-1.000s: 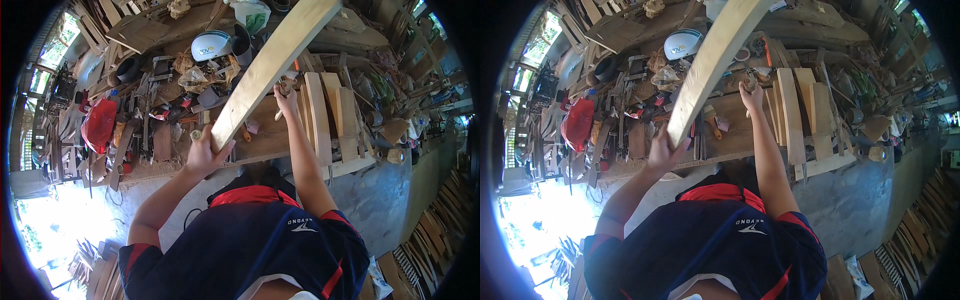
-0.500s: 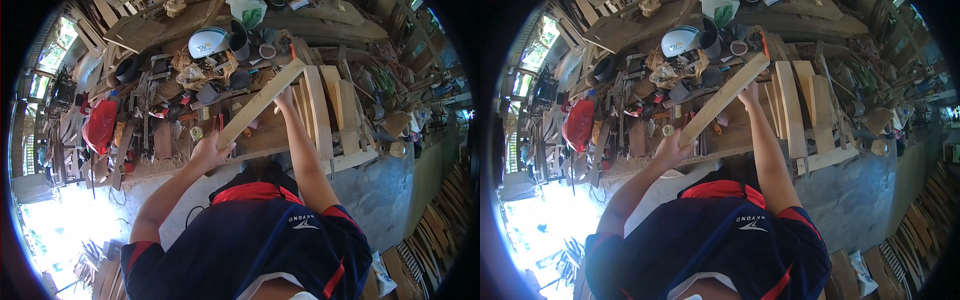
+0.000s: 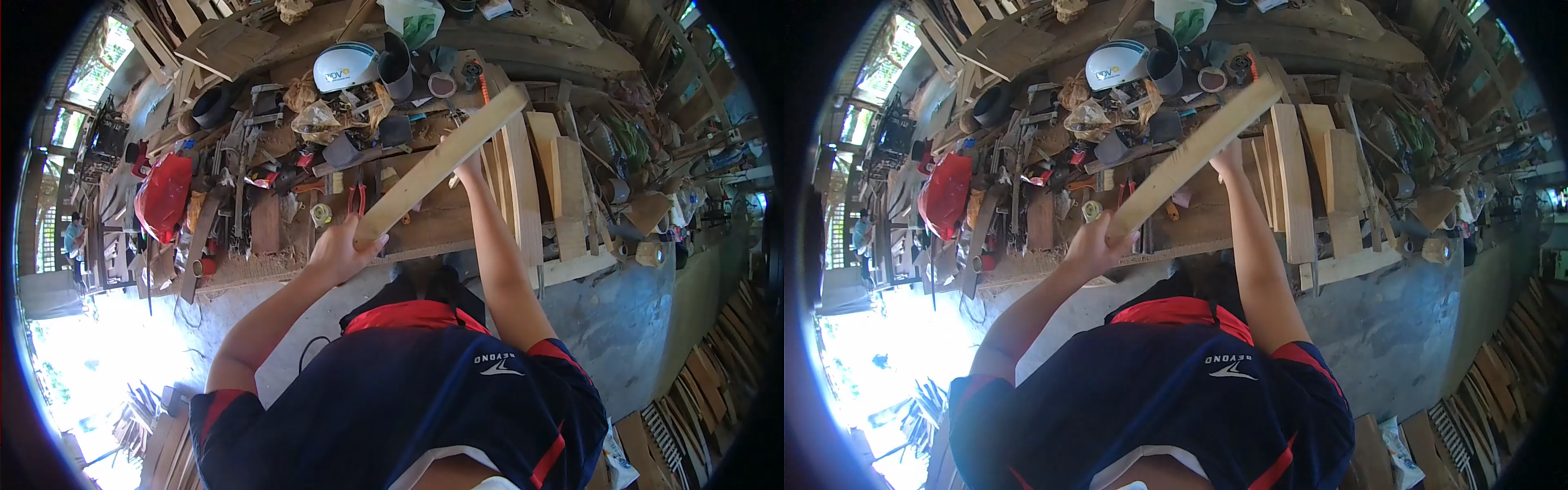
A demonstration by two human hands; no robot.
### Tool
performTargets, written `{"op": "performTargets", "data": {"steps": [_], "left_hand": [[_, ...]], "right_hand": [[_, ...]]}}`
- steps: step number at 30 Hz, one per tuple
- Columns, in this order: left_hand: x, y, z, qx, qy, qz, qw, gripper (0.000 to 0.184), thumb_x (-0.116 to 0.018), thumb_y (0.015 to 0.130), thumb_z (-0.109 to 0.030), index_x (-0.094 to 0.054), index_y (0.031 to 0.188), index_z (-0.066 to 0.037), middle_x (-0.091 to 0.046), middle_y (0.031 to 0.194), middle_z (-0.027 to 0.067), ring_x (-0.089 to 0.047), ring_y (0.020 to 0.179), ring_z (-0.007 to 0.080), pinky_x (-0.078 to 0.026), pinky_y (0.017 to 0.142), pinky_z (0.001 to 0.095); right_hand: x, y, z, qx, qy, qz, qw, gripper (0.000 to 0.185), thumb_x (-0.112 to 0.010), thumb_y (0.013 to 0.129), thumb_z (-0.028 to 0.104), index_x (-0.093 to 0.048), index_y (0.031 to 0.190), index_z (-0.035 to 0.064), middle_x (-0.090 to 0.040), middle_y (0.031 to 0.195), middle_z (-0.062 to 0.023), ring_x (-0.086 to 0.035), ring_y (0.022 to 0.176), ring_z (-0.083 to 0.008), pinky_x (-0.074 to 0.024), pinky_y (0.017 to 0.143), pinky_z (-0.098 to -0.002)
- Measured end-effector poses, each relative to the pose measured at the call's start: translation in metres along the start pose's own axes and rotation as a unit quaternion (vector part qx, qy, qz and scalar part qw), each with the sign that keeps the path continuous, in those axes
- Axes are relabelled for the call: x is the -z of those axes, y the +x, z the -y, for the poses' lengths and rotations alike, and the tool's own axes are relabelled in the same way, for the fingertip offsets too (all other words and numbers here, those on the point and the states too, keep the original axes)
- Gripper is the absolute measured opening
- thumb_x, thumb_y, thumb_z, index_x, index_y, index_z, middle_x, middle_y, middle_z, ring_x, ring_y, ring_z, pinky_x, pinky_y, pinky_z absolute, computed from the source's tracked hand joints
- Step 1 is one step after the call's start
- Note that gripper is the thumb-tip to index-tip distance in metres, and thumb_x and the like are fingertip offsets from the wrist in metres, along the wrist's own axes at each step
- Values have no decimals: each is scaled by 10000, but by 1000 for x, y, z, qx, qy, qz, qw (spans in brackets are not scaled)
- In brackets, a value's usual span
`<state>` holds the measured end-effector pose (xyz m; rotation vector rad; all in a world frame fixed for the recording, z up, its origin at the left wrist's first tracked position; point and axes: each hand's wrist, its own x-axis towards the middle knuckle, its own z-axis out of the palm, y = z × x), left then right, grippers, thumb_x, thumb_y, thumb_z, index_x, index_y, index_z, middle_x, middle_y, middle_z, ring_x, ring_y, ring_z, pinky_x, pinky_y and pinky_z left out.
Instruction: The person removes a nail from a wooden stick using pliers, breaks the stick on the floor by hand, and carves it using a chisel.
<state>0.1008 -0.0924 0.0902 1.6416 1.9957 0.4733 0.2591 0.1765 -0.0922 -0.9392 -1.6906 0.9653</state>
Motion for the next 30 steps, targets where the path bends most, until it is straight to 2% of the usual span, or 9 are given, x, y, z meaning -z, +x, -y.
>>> {"op": "performTargets", "data": {"steps": [2,5,11,13,19,21,23,25,30], "left_hand": [[30,-1,-30,-12,-44,-41,998,490,-667,768,-352,-451,1006,18,-606,695,233,-632,659,376,-501,573,418],[31,-1,-34,-47,-112,-122,985,469,-675,767,-320,-445,990,22,-599,662,219,-636,639,363,-499,545,409],[-11,6,5,87,-28,23,996,480,-653,777,-375,-459,976,17,-612,746,249,-623,671,393,-492,584,437],[9,1,-12,82,-62,0,995,472,-655,779,-373,-464,958,21,-613,733,232,-629,667,376,-493,563,408],[-7,1,-10,-2,-225,-132,965,501,-649,787,-351,-423,1014,34,-593,696,245,-633,658,370,-495,557,387],[-27,6,8,86,8,-15,996,539,-630,788,-390,-419,1032,41,-600,749,280,-614,725,422,-491,626,446],[-28,7,12,122,-19,54,991,540,-624,785,-412,-437,1009,42,-598,755,284,-616,754,416,-491,647,446],[-11,0,2,97,-37,27,994,523,-628,784,-399,-445,998,42,-598,748,281,-619,742,410,-493,634,441],[30,-9,-20,30,-48,-98,994,481,-636,781,-343,-464,1002,48,-605,696,245,-634,679,375,-500,578,395]], "right_hand": [[7,1,25,57,-65,-38,996,199,-604,830,181,-599,714,19,-652,661,-92,-662,647,-173,-488,580,-277],[12,-1,35,-86,-8,45,995,179,-608,825,173,-611,744,14,-654,679,-105,-659,642,-175,-492,580,-285],[14,-4,29,-65,-39,39,996,151,-610,826,151,-611,786,6,-655,687,-83,-657,642,-147,-492,587,-273],[9,-3,23,-10,-38,-16,999,157,-613,827,156,-602,765,13,-650,671,-62,-653,640,-135,-484,582,-265],[12,2,17,-137,60,24,988,189,-618,828,175,-590,740,9,-646,646,-55,-653,633,-131,-482,565,-267],[14,-1,6,-103,18,37,994,196,-618,829,176,-588,735,6,-640,635,-58,-652,628,-131,-482,557,-268],[12,-20,-2,-69,-24,55,996,203,-619,829,176,-586,729,3,-634,624,-61,-651,624,-130,-482,550,-269],[7,-44,-6,-183,27,20,983,223,-619,828,178,-582,706,-6,-629,617,-72,-645,610,-137,-471,540,-274],[0,-59,-16,-99,-1,36,994,257,-638,818,207,-563,676,5,-588,580,-68,-598,569,-139,-449,536,-271]]}}
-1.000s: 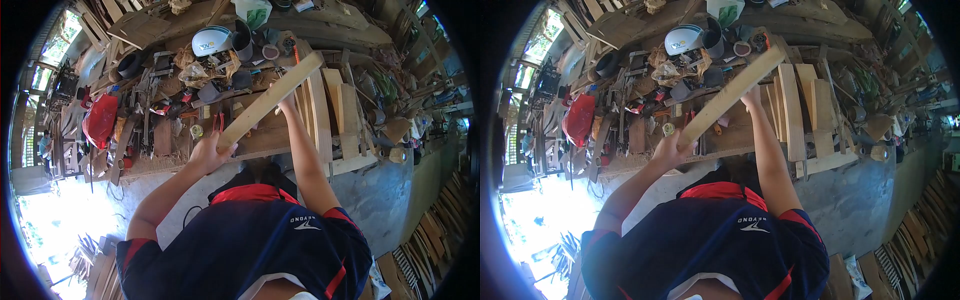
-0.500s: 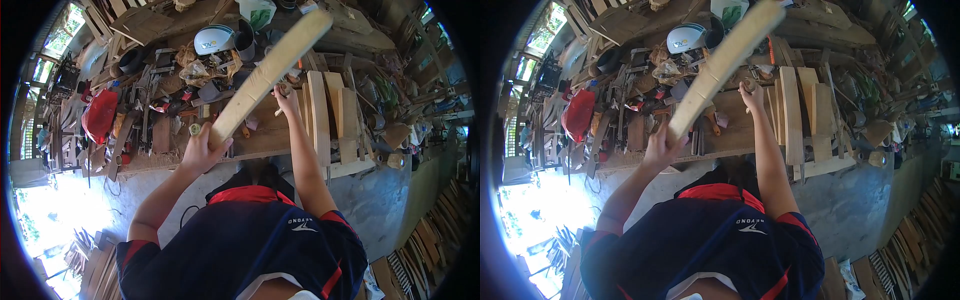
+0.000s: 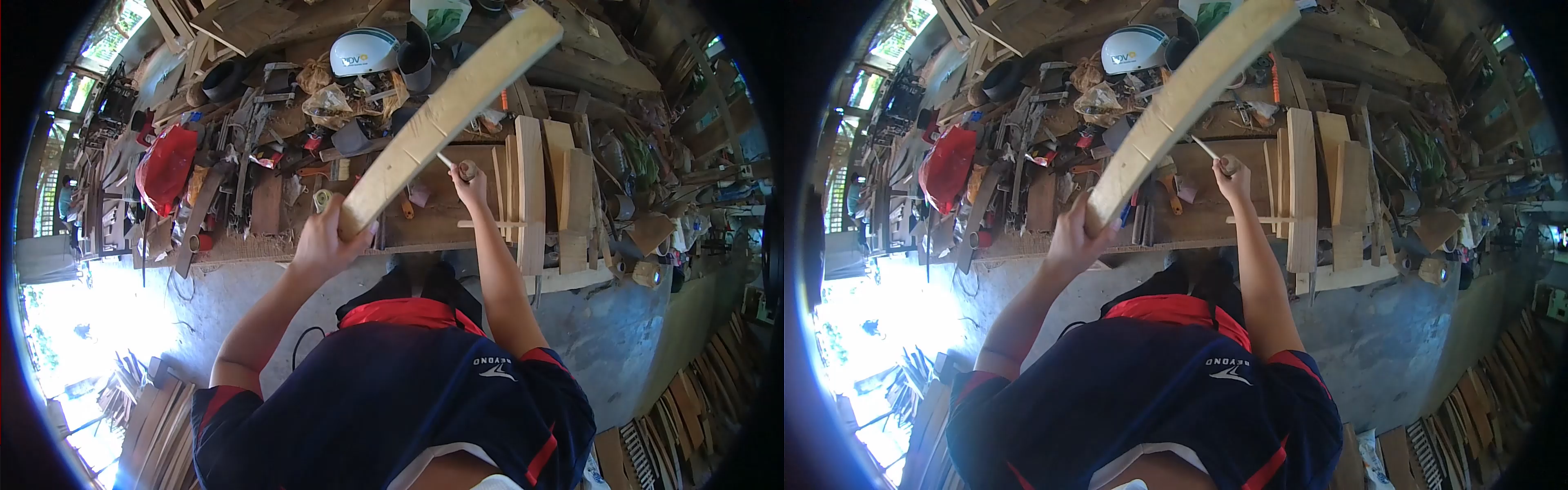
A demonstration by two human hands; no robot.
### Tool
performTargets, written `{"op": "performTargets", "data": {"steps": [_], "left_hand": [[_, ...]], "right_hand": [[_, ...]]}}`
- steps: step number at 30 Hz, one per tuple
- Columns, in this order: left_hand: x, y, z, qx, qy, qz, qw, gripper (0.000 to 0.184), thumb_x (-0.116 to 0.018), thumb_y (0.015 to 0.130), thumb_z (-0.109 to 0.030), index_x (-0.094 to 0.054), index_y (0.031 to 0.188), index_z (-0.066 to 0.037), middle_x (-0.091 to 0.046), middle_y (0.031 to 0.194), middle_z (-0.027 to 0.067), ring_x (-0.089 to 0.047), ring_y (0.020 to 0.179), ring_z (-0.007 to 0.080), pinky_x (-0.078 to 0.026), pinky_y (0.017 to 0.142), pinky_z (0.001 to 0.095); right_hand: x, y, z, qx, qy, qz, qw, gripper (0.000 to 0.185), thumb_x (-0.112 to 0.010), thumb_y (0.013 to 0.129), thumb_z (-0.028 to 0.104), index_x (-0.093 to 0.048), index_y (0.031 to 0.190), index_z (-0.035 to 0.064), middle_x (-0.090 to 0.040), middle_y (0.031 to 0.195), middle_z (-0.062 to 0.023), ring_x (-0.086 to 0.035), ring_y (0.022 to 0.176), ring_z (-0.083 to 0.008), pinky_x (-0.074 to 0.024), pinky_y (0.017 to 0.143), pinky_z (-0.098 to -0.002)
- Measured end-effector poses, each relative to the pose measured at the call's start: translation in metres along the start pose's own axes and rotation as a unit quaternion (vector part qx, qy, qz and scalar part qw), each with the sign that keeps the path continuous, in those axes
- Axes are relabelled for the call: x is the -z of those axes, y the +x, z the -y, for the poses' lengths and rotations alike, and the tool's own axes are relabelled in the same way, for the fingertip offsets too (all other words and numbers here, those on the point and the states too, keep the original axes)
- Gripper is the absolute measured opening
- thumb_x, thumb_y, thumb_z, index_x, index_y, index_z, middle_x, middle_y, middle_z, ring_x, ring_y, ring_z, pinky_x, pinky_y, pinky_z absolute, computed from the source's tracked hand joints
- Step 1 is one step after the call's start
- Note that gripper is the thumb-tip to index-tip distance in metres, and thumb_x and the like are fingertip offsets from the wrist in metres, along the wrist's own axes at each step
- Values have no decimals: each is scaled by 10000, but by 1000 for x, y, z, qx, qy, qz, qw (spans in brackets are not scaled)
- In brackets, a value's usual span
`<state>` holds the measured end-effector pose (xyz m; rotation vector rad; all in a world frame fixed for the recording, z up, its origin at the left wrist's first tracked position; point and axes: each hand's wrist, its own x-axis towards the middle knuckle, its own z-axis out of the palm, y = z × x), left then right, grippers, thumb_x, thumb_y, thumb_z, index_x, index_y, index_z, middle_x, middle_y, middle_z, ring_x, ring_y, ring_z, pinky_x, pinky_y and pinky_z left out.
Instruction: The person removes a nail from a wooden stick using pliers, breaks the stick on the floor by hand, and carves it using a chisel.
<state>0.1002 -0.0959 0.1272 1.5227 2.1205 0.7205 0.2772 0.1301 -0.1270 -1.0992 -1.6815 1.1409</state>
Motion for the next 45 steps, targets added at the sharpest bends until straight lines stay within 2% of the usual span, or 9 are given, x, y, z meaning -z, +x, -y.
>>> {"op": "performTargets", "data": {"steps": [8,15,21,25,28,30,32,34,45], "left_hand": [[-57,22,77,180,-33,56,982,538,-595,779,-482,-557,949,27,-628,843,217,-628,836,329,-471,708,394],[-149,35,184,170,75,35,982,507,-602,744,-455,-550,909,22,-622,831,233,-621,795,378,-483,686,431],[-167,42,227,172,136,84,972,498,-635,709,-373,-459,985,2,-613,838,259,-616,798,395,-485,698,475],[-184,42,225,220,188,57,956,493,-642,711,-322,-448,1046,-17,-534,1046,223,-542,959,403,-452,781,485],[-209,42,198,127,278,-58,950,553,-594,749,-238,-409,1233,-48,-404,1192,153,-361,1142,341,-319,948,418],[-214,42,149,6,290,-17,957,454,-580,745,-221,-486,1162,-67,-458,1139,129,-416,1090,330,-361,908,419],[-246,51,130,-46,183,129,973,347,-584,737,-212,-554,1053,-74,-508,1087,105,-459,1059,306,-401,865,413],[-277,50,104,-71,95,183,976,262,-602,733,-206,-580,957,-72,-543,1030,90,-494,1026,278,-430,830,408],[-354,85,67,-127,152,241,950,228,-683,692,-185,-609,868,-60,-618,871,97,-552,941,276,-445,810,382]], "right_hand": [[24,10,13,-106,111,-65,986,292,-659,832,284,-538,715,45,-578,680,-19,-525,626,-93,-415,585,-239],[64,-6,71,-60,246,-223,941,260,-649,846,255,-504,759,57,-569,712,-28,-541,682,-101,-444,676,-263],[105,-55,88,-107,258,-253,926,294,-652,840,271,-478,692,86,-513,668,-15,-544,704,-119,-446,729,-285],[123,-86,84,-97,366,-254,890,256,-622,858,155,-461,667,97,-450,623,-2,-460,625,-109,-446,710,-317],[131,-111,69,-120,369,-278,879,253,-618,853,102,-451,662,97,-441,618,-2,-445,614,-106,-454,719,-329],[135,-125,66,-134,360,-293,876,258,-622,849,99,-446,660,98,-443,618,-3,-450,617,-107,-456,727,-328],[136,-136,67,-179,334,-321,868,266,-626,846,99,-436,660,100,-449,625,-7,-456,617,-108,-461,734,-322],[139,-144,66,-187,332,-320,868,262,-628,844,99,-434,667,101,-452,630,-5,-458,615,-106,-464,732,-319],[144,-173,60,-264,276,-299,875,245,-620,853,124,-438,690,105,-461,655,0,-454,610,-90,-467,731,-310]]}}
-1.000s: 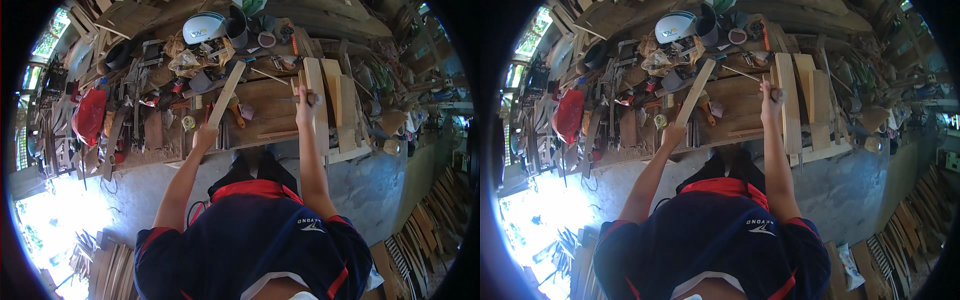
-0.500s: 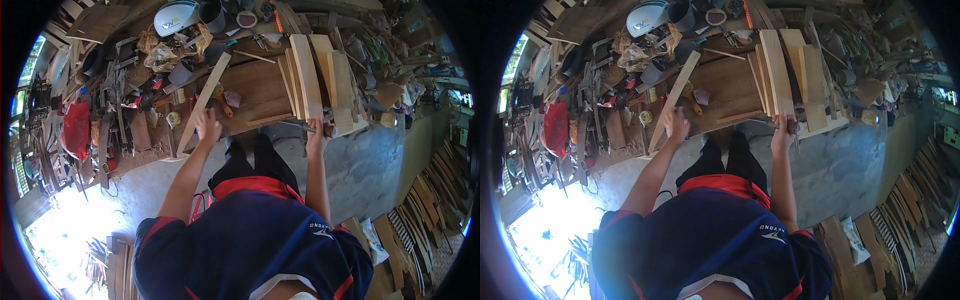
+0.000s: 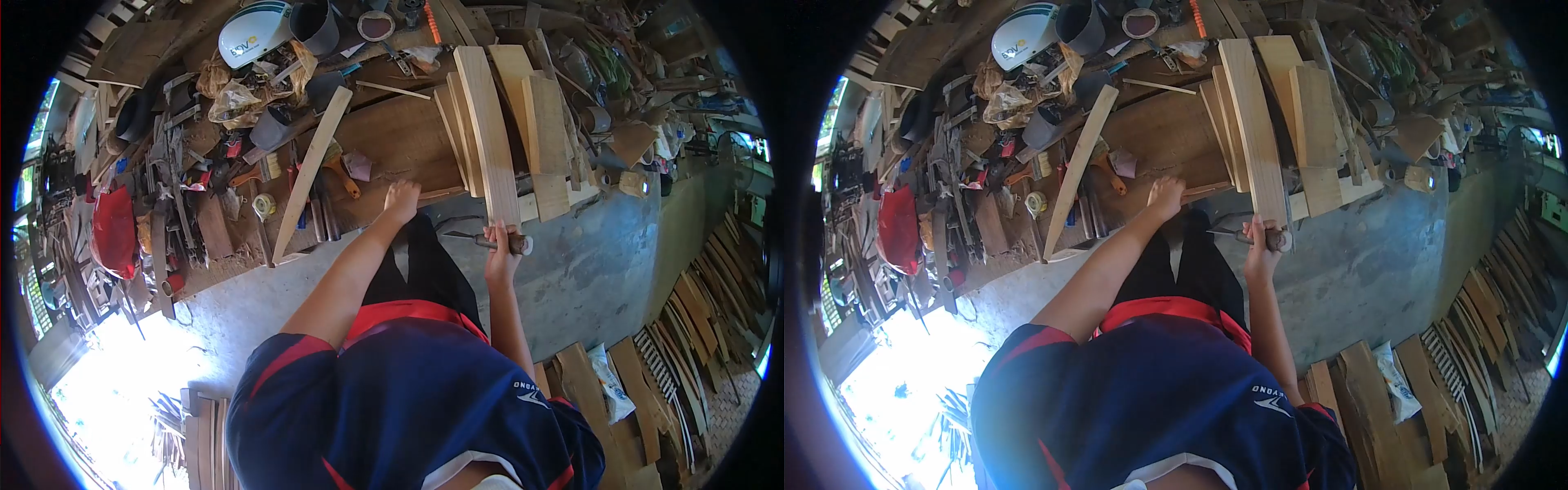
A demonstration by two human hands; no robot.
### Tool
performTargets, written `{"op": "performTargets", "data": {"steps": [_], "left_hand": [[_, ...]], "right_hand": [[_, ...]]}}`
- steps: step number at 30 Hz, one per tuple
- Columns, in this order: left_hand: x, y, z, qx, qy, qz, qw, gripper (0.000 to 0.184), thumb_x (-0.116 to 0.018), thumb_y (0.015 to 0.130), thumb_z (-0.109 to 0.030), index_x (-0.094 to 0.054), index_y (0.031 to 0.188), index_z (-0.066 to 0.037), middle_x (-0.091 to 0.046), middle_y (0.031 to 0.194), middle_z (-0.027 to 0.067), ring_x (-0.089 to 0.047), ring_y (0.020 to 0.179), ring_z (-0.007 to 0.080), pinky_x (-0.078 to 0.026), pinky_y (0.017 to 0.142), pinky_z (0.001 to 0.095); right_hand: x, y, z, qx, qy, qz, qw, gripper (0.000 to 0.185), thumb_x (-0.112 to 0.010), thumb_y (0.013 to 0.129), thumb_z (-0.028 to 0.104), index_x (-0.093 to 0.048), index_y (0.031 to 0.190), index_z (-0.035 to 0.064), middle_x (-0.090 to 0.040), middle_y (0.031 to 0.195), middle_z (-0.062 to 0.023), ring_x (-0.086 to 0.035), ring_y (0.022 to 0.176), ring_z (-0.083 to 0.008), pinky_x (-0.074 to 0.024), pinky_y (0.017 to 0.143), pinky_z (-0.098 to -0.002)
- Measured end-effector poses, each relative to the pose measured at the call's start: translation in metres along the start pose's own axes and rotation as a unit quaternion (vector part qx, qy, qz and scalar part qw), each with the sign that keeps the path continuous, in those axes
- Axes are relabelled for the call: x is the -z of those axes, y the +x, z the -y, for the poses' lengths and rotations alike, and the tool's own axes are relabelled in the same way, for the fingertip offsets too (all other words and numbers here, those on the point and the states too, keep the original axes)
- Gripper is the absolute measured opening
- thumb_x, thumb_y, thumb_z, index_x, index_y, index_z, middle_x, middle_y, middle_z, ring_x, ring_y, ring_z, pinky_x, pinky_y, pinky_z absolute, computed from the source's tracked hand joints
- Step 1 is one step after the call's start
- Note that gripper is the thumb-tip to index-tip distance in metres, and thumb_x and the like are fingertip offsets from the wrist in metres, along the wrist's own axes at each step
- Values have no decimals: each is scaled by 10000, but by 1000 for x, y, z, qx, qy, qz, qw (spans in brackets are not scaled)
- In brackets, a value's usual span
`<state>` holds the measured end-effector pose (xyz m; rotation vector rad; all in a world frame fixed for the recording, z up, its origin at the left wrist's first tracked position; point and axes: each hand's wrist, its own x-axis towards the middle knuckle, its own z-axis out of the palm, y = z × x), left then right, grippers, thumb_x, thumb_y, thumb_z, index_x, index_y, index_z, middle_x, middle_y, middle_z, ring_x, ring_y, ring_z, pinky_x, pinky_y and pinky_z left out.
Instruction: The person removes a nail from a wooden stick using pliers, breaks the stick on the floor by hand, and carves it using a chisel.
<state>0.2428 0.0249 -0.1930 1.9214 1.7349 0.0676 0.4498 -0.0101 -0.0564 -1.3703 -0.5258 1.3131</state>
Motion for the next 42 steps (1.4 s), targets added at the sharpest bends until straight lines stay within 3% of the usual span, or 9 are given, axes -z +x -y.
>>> {"op": "performTargets", "data": {"steps": [2,4,6,9,21,23,27,31,42], "left_hand": [[3,4,7,18,-3,40,999,220,-695,692,-188,-619,844,-49,-637,852,105,-578,905,283,-455,795,375],[3,4,20,143,-279,42,949,238,-697,715,-229,-632,834,-33,-654,874,144,-617,845,311,-472,769,374],[-8,10,39,143,-308,43,940,250,-679,765,-235,-637,896,-26,-661,929,132,-641,841,253,-482,754,341],[7,12,48,161,-563,64,808,209,-580,875,-160,-613,1008,-2,-658,911,50,-610,838,132,-464,781,271],[136,-40,10,16,-644,25,764,239,-474,929,-120,-521,1144,-29,-619,1019,63,-547,992,152,-391,915,299],[152,-50,4,-6,-646,10,763,242,-473,930,-128,-519,1146,-29,-618,1024,66,-543,1000,155,-388,916,301],[185,-69,-9,-51,-660,-22,749,251,-471,933,-144,-513,1153,-31,-610,1046,73,-535,1019,161,-386,911,299],[203,-79,-12,-67,-664,-31,744,291,-478,933,-203,-504,1174,-42,-600,1059,77,-522,1027,151,-383,911,303],[212,-91,-14,-86,-673,-47,734,262,-537,910,-206,-524,1111,-39,-611,1037,78,-550,965,129,-419,854,272]], "right_hand": [[0,0,1,-4,25,14,1000,246,-626,851,136,-443,691,101,-465,665,-4,-461,625,-95,-458,737,-308],[-2,3,2,-16,27,3,1000,243,-615,850,109,-432,690,110,-458,655,1,-467,638,-108,-446,759,-323],[-7,5,4,-31,29,-4,999,246,-603,849,82,-421,689,118,-452,645,7,-473,651,-120,-433,781,-338],[-15,8,6,-27,23,0,999,249,-608,846,81,-423,684,118,-452,646,9,-477,645,-124,-438,770,-329],[-57,24,15,5,-29,111,993,167,-650,838,164,-557,748,59,-515,669,-19,-470,587,-96,-427,579,-260],[-69,26,18,-28,-130,181,974,154,-644,843,179,-620,836,27,-609,775,-53,-528,622,-102,-419,555,-234],[-91,21,14,-18,-136,284,949,184,-657,832,193,-645,899,22,-661,964,-99,-606,740,-103,-426,572,-215],[-101,1,26,-89,-178,330,923,220,-699,793,160,-652,955,17,-662,837,-44,-594,703,-77,-432,579,-206],[-112,-30,35,-37,-219,332,917,200,-744,730,115,-657,878,13,-617,694,5,-536,580,-38,-403,495,-190]]}}
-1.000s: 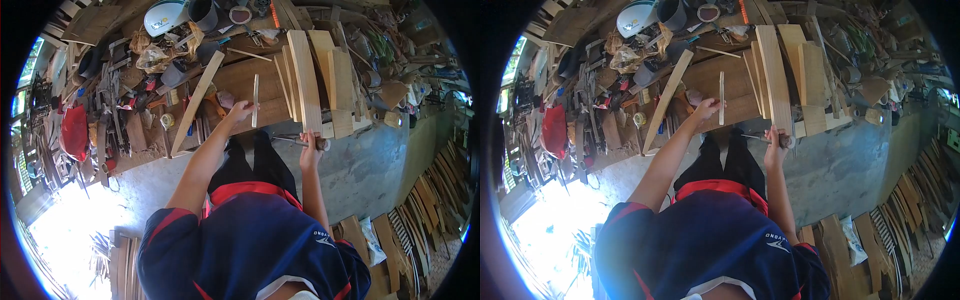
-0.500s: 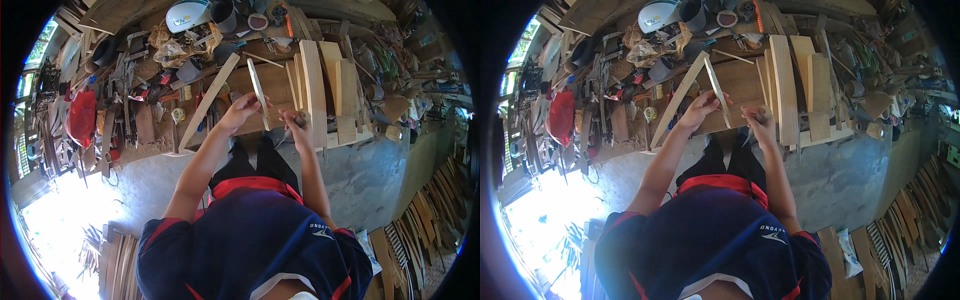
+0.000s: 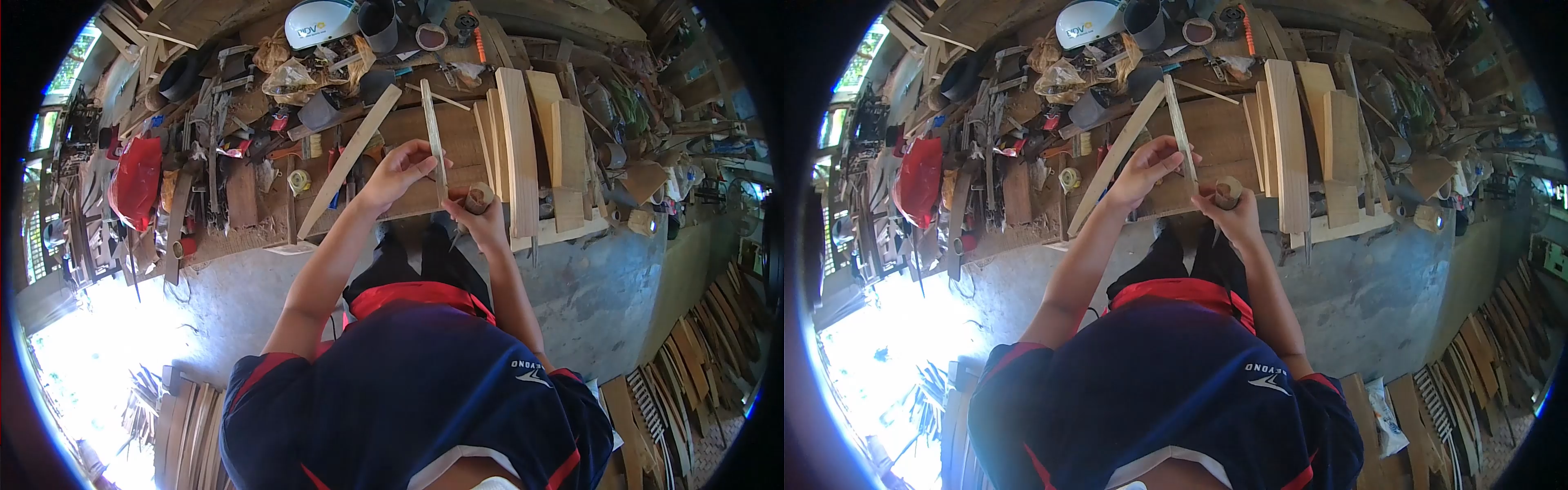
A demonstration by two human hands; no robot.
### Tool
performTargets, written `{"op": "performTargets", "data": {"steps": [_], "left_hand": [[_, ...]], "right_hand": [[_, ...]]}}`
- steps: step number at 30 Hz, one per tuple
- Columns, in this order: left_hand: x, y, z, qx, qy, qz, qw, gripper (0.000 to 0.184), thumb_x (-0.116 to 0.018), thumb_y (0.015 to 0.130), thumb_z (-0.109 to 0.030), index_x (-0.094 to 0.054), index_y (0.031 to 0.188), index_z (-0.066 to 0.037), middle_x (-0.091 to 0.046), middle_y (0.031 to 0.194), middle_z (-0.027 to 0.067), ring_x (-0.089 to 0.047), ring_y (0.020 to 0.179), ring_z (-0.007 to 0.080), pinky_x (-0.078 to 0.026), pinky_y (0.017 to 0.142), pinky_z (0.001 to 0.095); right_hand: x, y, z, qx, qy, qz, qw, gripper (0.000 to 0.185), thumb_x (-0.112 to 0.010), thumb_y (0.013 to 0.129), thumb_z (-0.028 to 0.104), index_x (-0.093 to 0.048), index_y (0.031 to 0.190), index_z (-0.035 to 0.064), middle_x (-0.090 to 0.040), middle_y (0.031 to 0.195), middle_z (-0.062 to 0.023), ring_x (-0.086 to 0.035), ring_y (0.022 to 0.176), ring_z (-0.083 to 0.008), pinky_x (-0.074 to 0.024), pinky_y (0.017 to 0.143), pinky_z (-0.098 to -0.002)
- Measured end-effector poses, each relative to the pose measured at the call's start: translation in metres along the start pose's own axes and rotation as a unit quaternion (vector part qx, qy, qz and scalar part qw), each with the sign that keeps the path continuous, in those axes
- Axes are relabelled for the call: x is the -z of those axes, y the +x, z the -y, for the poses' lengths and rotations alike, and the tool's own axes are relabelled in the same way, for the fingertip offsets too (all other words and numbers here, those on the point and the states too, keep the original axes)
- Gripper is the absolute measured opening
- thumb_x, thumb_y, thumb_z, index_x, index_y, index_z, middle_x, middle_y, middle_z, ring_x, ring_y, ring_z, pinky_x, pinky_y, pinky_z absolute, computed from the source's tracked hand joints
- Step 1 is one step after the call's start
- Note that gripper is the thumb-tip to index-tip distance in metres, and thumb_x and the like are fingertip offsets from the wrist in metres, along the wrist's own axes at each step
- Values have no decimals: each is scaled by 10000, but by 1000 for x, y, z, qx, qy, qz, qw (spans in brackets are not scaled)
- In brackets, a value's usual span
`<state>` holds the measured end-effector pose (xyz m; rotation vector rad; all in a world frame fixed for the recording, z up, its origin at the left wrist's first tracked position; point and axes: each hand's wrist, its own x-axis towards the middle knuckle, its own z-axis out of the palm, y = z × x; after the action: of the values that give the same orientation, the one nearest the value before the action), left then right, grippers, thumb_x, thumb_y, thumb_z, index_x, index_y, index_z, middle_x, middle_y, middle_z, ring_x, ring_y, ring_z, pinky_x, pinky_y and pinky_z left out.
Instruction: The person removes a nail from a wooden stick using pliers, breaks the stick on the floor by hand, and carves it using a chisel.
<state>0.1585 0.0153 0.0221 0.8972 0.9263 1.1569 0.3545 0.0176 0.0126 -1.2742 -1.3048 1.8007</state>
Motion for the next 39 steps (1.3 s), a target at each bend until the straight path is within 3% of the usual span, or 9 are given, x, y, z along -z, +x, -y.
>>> {"op": "performTargets", "data": {"steps": [5,9,11,14,16,18,26,32,39], "left_hand": [[2,4,-6,3,-10,-56,998,233,-597,872,-141,-541,1063,-21,-625,1005,63,-569,885,90,-462,774,241],[-3,7,-25,65,110,-106,986,268,-626,853,-140,-538,1064,1,-619,1013,73,-582,888,92,-482,752,239],[-7,5,-31,46,84,-96,991,268,-623,854,-134,-538,1069,2,-617,1016,80,-585,919,110,-484,759,241],[-6,3,-31,-17,44,-64,997,253,-600,860,-97,-524,1082,-2,-616,1019,93,-585,977,145,-482,767,241],[-2,0,-31,-60,30,-38,997,242,-579,866,-67,-511,1090,-6,-617,1018,101,-581,1004,162,-478,768,239],[0,-5,-31,-109,-16,-25,994,242,-529,872,-7,-469,1107,-19,-611,1034,97,-572,1041,190,-465,739,227],[3,-16,-38,-146,-118,47,981,262,-456,883,42,-430,1129,-45,-557,1140,97,-497,1166,226,-425,780,255],[-14,-23,-44,-123,-188,-43,973,289,-478,898,-10,-418,1179,-38,-550,1147,111,-476,1177,216,-435,892,300],[0,-3,-2,32,-44,-211,976,302,-550,894,-160,-458,1153,-36,-588,980,92,-608,915,218,-505,761,339]], "right_hand": [[5,-3,-4,-3,-5,-12,1000,195,-750,719,108,-655,857,8,-613,684,8,-540,582,-55,-423,524,-207],[8,-3,-14,107,-120,-90,983,179,-755,705,96,-654,835,27,-628,809,-2,-558,674,-75,-447,594,-226],[9,0,-16,155,-179,-131,963,179,-759,698,92,-654,831,35,-628,857,-5,-558,704,-78,-451,616,-228],[10,6,-15,193,-135,-157,959,193,-760,700,86,-655,856,46,-620,919,-5,-555,746,-82,-452,634,-240],[12,7,-8,177,-79,-173,966,230,-726,743,54,-627,946,11,-571,702,16,-504,586,-43,-401,532,-183],[15,3,2,146,-24,-142,979,227,-716,749,45,-617,948,-1,-569,698,10,-503,576,-49,-398,521,-190],[9,-2,22,124,166,-71,976,251,-722,735,28,-610,949,-39,-601,697,-23,-517,544,-63,-394,477,-190],[-1,-5,29,115,113,-110,981,245,-735,728,41,-626,940,-19,-604,708,-11,-513,549,-50,-394,485,-186],[-10,13,2,141,60,-194,969,222,-725,755,69,-645,950,-1,-613,751,-3,-522,615,-34,-398,522,-173]]}}
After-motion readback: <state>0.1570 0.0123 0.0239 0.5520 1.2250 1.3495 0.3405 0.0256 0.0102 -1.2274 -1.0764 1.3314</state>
